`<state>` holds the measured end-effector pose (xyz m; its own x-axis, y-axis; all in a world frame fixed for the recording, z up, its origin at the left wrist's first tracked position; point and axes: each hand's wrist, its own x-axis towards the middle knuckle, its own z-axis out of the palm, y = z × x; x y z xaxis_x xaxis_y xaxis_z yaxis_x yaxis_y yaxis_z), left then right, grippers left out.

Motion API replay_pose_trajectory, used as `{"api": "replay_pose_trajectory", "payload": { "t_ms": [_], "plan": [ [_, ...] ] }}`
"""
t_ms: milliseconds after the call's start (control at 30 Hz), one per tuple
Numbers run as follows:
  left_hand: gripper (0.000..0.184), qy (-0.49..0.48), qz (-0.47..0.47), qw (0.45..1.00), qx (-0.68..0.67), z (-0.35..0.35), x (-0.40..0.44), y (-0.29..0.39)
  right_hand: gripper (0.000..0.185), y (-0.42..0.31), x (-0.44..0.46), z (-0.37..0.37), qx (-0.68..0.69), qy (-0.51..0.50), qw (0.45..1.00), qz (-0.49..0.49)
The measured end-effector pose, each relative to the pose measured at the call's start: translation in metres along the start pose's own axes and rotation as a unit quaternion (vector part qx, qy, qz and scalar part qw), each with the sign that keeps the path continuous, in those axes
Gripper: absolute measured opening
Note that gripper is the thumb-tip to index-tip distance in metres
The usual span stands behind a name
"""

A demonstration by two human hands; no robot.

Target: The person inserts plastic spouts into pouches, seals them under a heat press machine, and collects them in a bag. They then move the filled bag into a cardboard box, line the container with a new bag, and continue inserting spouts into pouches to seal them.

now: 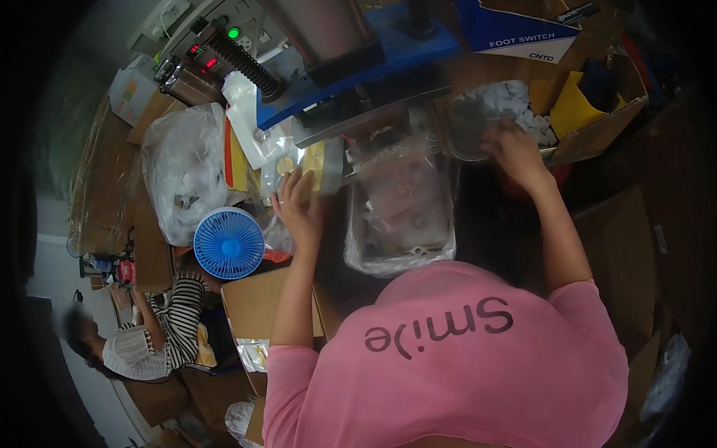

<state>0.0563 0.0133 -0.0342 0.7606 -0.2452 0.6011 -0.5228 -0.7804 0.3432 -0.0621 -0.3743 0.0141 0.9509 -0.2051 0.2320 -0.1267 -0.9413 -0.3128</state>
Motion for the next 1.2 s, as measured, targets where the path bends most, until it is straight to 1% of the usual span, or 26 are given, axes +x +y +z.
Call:
{"api": "replay_pose_trajectory", "payload": {
  "t_ms": [67, 100, 133, 167, 200, 267, 300, 333, 367, 400, 433, 500, 567, 600, 667, 700, 767, 800, 867, 900, 967, 1000, 1067, 1100, 1167, 1200],
  "plan": [
    [0.030, 0.003, -0.031, 0.999, -0.034, -0.004, 0.000, -0.009, 0.013, 0.001, 0.002, -0.003, 0.157, -0.057, 0.986, 0.005],
    [0.025, 0.014, -0.060, 0.996, -0.065, -0.008, 0.004, -0.008, 0.013, 0.001, 0.004, -0.005, 0.154, -0.058, 0.986, 0.002],
    [0.016, 0.057, -0.029, 0.996, -0.056, -0.012, 0.006, -0.003, 0.012, 0.000, 0.007, -0.005, 0.179, -0.052, 0.983, 0.006],
    [0.016, 0.062, -0.030, 0.996, -0.058, -0.017, 0.007, 0.005, 0.013, 0.000, 0.010, -0.006, 0.204, -0.045, 0.978, 0.010],
    [0.013, 0.026, -0.085, 0.981, -0.172, -0.023, 0.004, 0.017, 0.013, 0.002, 0.014, -0.001, 0.200, -0.043, 0.979, 0.008],
    [0.010, -0.046, -0.179, 0.911, -0.369, -0.033, -0.001, 0.047, 0.014, 0.009, 0.022, 0.011, 0.397, 0.001, 0.918, -0.008],
    [0.010, -0.081, -0.219, 0.861, -0.452, -0.034, -0.005, 0.062, 0.014, 0.002, 0.023, 0.007, 0.393, 0.001, 0.920, -0.009],
    [0.011, -0.099, -0.242, 0.843, -0.471, -0.029, -0.011, 0.069, 0.016, -0.014, 0.025, 0.004, 0.417, 0.006, 0.909, -0.010],
    [0.011, -0.101, -0.242, 0.841, -0.473, -0.024, -0.015, 0.074, 0.018, -0.030, 0.025, 0.002, 0.442, 0.012, 0.897, -0.010],
    [0.012, -0.135, -0.263, 0.837, -0.460, -0.020, -0.020, 0.079, 0.018, -0.046, 0.025, 0.001, 0.441, 0.012, 0.898, -0.006],
    [0.014, -0.168, -0.284, 0.832, -0.446, -0.015, -0.025, 0.084, 0.018, -0.063, 0.024, -0.001, 0.457, -0.008, 0.889, -0.031],
    [0.013, -0.168, -0.283, 0.836, -0.439, -0.004, -0.033, 0.092, 0.018, -0.088, 0.023, -0.007, 0.473, -0.028, 0.879, -0.056],
    [0.013, -0.186, -0.263, 0.852, -0.413, -0.002, -0.037, 0.097, 0.020, -0.105, 0.022, -0.011, 0.382, -0.140, 0.907, -0.111],
    [0.013, -0.185, -0.263, 0.853, -0.411, 0.000, -0.040, 0.095, 0.020, -0.108, 0.023, -0.007, 0.385, -0.139, 0.906, -0.113],
    [0.014, -0.198, -0.238, 0.816, -0.489, 0.006, -0.046, 0.089, 0.020, -0.111, 0.025, 0.005, 0.377, -0.167, 0.897, -0.157],
    [0.014, -0.196, -0.238, 0.817, -0.488, 0.004, -0.045, 0.092, 0.020, -0.112, 0.027, 0.008, 0.378, -0.167, 0.897, -0.159],
    [0.015, -0.236, -0.320, 0.748, -0.531, -0.002, -0.039, 0.098, 0.019, -0.113, 0.030, 0.012, 0.401, -0.182, 0.879, -0.184],
    [0.015, -0.236, -0.320, 0.748, -0.531, -0.001, -0.037, 0.098, 0.019, -0.113, 0.031, 0.011, 0.401, -0.182, 0.878, -0.184],
    [0.016, -0.251, -0.283, 0.793, -0.477, 0.003, -0.029, 0.096, 0.020, -0.110, 0.033, 0.005, 0.355, -0.104, 0.909, -0.194],
    [0.016, -0.251, -0.283, 0.793, -0.478, 0.005, -0.026, 0.095, 0.020, -0.107, 0.034, 0.000, 0.353, -0.104, 0.909, -0.193],
    [0.018, -0.228, -0.262, 0.832, -0.433, 0.010, -0.024, 0.093, 0.023, -0.099, 0.036, -0.010, 0.292, -0.071, 0.939, -0.167],
    [0.018, -0.228, -0.262, 0.831, -0.435, 0.013, -0.024, 0.092, 0.023, -0.097, 0.037, -0.011, 0.291, -0.071, 0.940, -0.167],
    [0.018, -0.214, -0.235, 0.813, -0.488, 0.017, -0.027, 0.093, 0.024, -0.093, 0.036, -0.010, 0.314, -0.149, 0.920, -0.181],
    [0.018, -0.215, -0.235, 0.812, -0.489, 0.017, -0.027, 0.094, 0.024, -0.094, 0.036, -0.007, 0.314, -0.149, 0.921, -0.179],
    [0.019, -0.256, -0.254, 0.789, -0.497, 0.016, -0.025, 0.096, 0.024, -0.100, 0.036, 0.001, 0.420, -0.201, 0.881, -0.087],
    [0.019, -0.255, -0.256, 0.789, -0.496, 0.017, -0.023, 0.097, 0.024, -0.099, 0.037, 0.006, 0.421, -0.203, 0.880, -0.087]
  ]
}}
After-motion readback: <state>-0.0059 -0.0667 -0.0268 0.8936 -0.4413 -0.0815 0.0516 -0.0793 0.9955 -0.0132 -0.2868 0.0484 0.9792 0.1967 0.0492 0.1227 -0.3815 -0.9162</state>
